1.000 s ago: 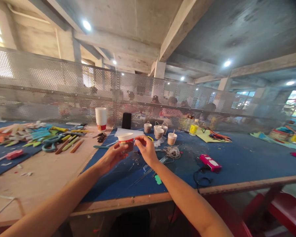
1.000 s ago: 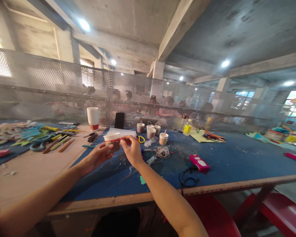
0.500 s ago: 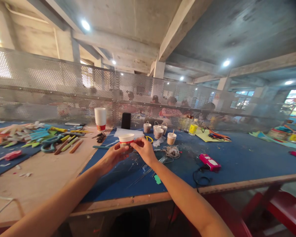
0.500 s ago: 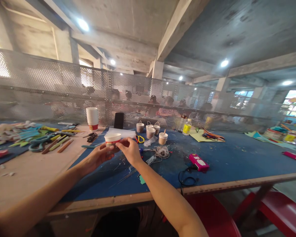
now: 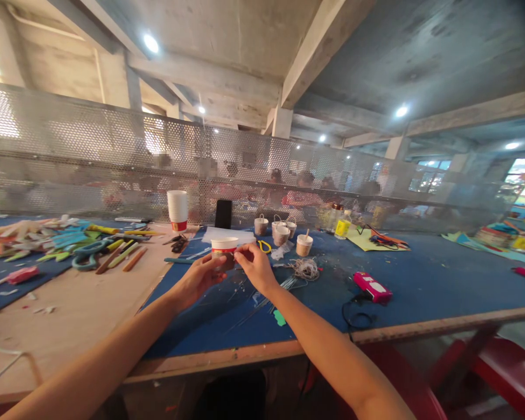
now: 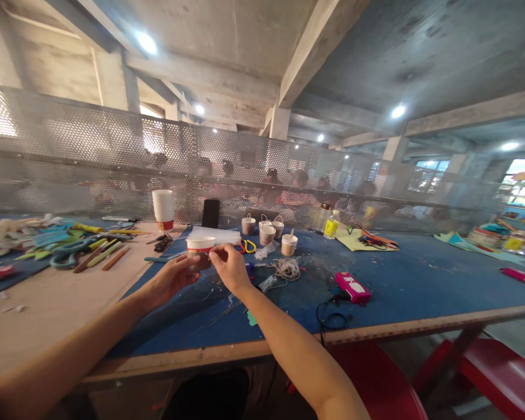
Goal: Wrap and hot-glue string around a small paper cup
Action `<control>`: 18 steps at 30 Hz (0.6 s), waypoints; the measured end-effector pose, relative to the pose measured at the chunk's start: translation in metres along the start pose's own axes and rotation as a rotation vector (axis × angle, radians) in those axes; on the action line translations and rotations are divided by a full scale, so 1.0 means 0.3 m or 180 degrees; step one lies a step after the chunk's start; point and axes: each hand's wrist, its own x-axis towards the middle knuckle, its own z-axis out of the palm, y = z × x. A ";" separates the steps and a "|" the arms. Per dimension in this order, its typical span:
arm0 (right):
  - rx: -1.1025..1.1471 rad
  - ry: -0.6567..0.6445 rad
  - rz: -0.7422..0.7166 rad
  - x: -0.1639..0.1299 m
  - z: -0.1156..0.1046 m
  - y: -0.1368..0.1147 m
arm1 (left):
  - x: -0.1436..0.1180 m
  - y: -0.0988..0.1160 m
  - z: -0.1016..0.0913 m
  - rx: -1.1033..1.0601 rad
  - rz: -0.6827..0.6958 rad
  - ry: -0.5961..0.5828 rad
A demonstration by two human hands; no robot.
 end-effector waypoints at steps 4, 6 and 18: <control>-0.0127 -0.0061 -0.0067 0.000 0.001 -0.003 | -0.002 0.000 0.007 -0.0052 -0.0002 -0.0010; -0.0148 -0.0072 -0.0090 -0.001 0.000 -0.007 | -0.002 -0.001 0.008 -0.0004 0.0014 -0.0064; -0.0516 -0.0271 -0.0434 -0.026 0.019 -0.039 | -0.028 0.013 0.046 0.0606 0.0180 0.0320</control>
